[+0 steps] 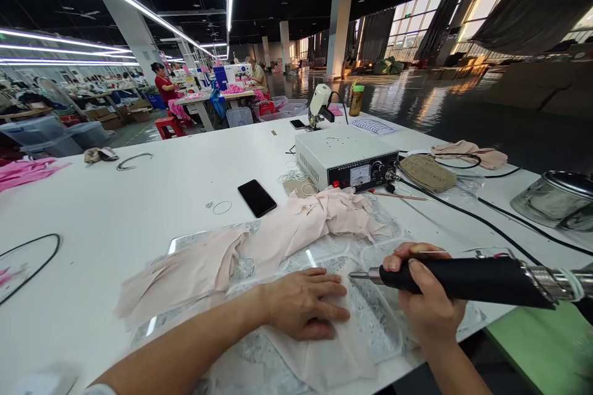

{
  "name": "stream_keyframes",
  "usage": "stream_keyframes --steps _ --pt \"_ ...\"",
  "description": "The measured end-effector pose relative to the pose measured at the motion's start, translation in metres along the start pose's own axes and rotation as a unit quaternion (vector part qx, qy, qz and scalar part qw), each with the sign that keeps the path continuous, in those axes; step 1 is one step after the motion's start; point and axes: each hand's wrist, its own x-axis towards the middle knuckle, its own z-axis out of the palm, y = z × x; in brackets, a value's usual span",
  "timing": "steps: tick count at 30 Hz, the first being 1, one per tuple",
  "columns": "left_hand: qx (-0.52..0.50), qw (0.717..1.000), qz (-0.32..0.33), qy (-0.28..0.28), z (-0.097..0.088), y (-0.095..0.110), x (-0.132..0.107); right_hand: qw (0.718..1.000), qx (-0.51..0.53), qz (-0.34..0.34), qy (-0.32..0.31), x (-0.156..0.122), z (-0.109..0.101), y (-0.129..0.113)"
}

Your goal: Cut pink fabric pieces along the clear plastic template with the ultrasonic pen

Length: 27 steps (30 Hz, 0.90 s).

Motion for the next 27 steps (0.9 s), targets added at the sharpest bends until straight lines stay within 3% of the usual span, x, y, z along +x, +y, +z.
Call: stream_keyframes --steps 20,27 --pt "0.010 1.000 0.011 0.006 -0.0013 -0.0009 0.0018 0.996 -0.022 0.001 -0.081 -0.0073 -0.0048 -0.0013" --pt "0.005 1.000 0.006 0.001 -0.0043 0.0005 0.0027 0.996 -0.028 -0.007 -0.084 -0.0070 -0.0033 -0.0041"
